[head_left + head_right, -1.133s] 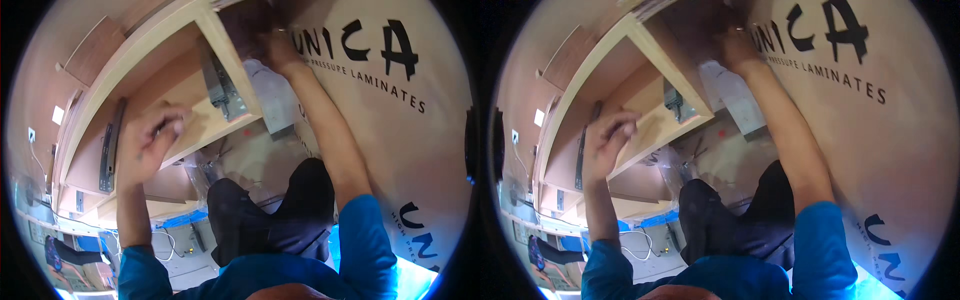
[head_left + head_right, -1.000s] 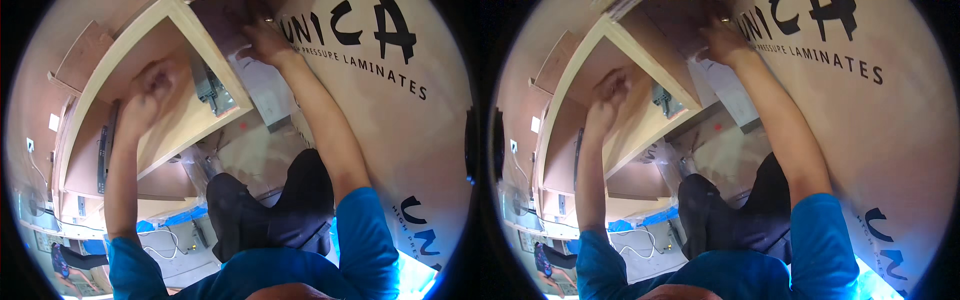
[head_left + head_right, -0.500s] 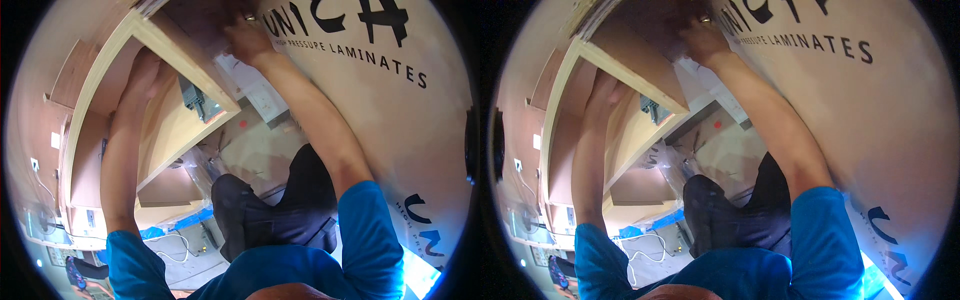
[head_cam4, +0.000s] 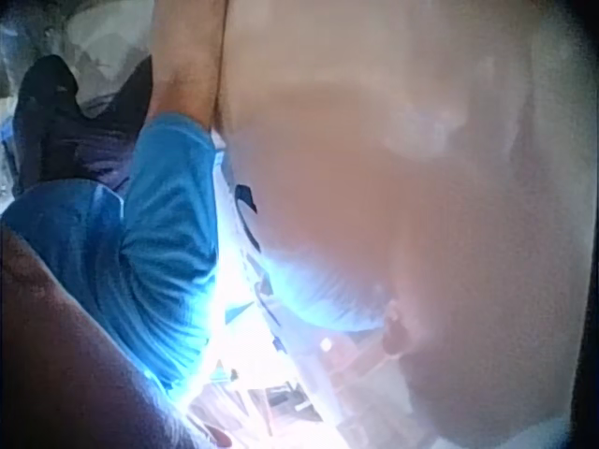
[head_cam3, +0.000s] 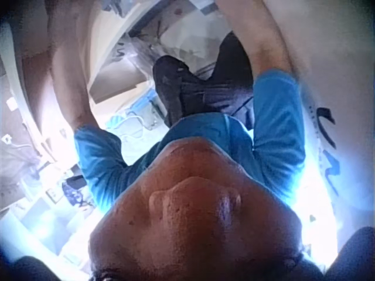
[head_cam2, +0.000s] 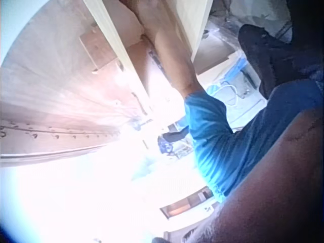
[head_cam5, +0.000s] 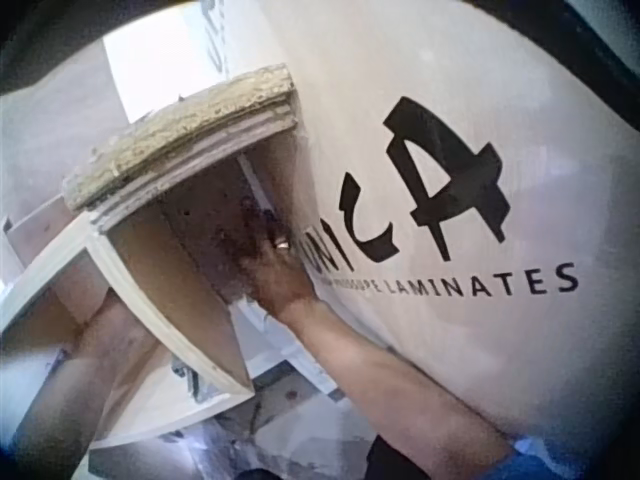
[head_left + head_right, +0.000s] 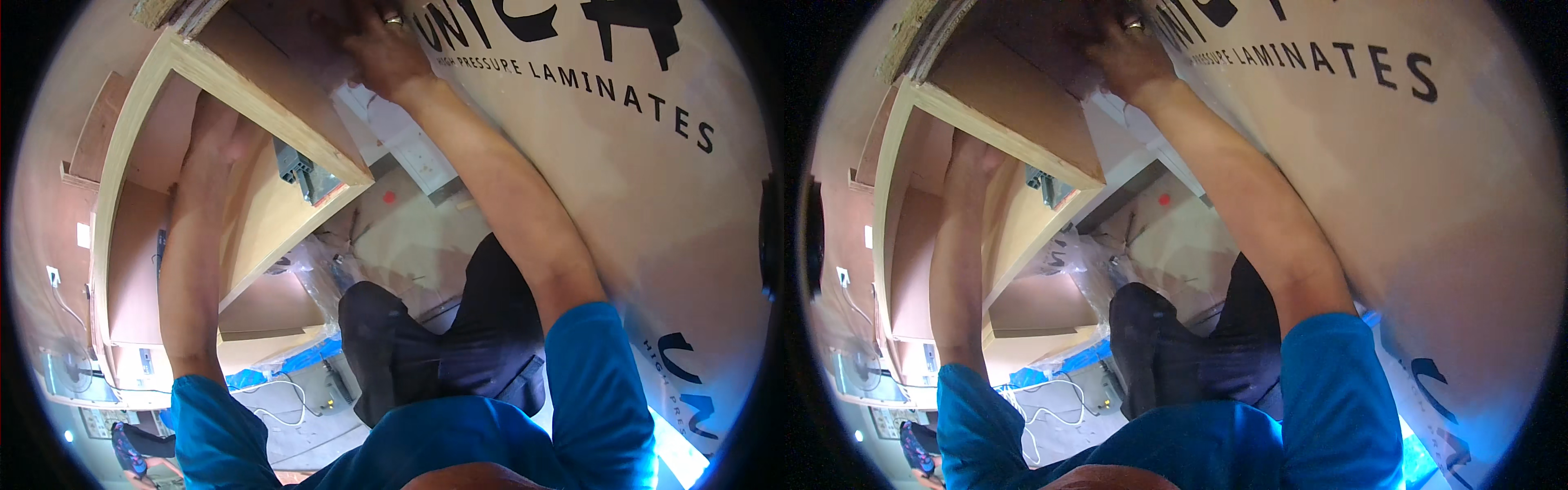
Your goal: The person positions and aligns small wooden pieces inside a cabinet frame, holding them in place and fitting them into corners.
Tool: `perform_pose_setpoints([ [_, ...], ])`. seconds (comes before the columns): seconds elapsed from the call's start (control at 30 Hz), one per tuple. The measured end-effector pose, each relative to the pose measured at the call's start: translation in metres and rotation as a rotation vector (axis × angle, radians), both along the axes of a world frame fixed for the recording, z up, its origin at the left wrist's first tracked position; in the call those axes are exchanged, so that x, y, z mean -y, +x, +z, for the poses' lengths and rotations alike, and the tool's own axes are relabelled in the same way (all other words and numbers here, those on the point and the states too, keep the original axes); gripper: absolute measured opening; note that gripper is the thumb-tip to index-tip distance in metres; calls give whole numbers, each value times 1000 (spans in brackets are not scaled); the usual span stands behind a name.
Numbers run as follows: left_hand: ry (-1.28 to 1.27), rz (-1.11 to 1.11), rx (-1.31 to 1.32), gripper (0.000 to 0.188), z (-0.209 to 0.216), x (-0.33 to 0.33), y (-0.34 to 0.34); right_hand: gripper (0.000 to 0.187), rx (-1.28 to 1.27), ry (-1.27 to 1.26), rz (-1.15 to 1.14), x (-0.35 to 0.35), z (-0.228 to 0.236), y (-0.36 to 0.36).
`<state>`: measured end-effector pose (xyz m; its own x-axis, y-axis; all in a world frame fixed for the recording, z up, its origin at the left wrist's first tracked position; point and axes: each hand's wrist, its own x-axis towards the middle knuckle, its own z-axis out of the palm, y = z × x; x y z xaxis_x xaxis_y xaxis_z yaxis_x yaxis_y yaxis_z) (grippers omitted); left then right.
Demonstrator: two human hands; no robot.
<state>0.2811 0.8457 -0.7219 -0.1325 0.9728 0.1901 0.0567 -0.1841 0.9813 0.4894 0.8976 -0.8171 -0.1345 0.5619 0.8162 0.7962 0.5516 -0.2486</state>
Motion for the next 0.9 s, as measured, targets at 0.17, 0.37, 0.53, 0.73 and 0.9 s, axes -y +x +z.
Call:
perform_pose_setpoints([
  [0.17,21,-854,104,27,3,-27,-30,81,68,195,-221,-30,-21,-7],
  [0.37,121,-715,98,22,-10,-20,-42,80,22,88,-48,6,4,6],
  [0.53,43,-271,213,23,-5,-13,-21,76,18,208,-94,-10,-7,2],
  [0.73,-67,-673,-54,38,9,-10,-36,69,123,-153,-134,-19,-17,-12],
  [0.9,-8,-586,-16,41,-11,-35,-31,64,-81,142,-17,-12,-9,0],
])
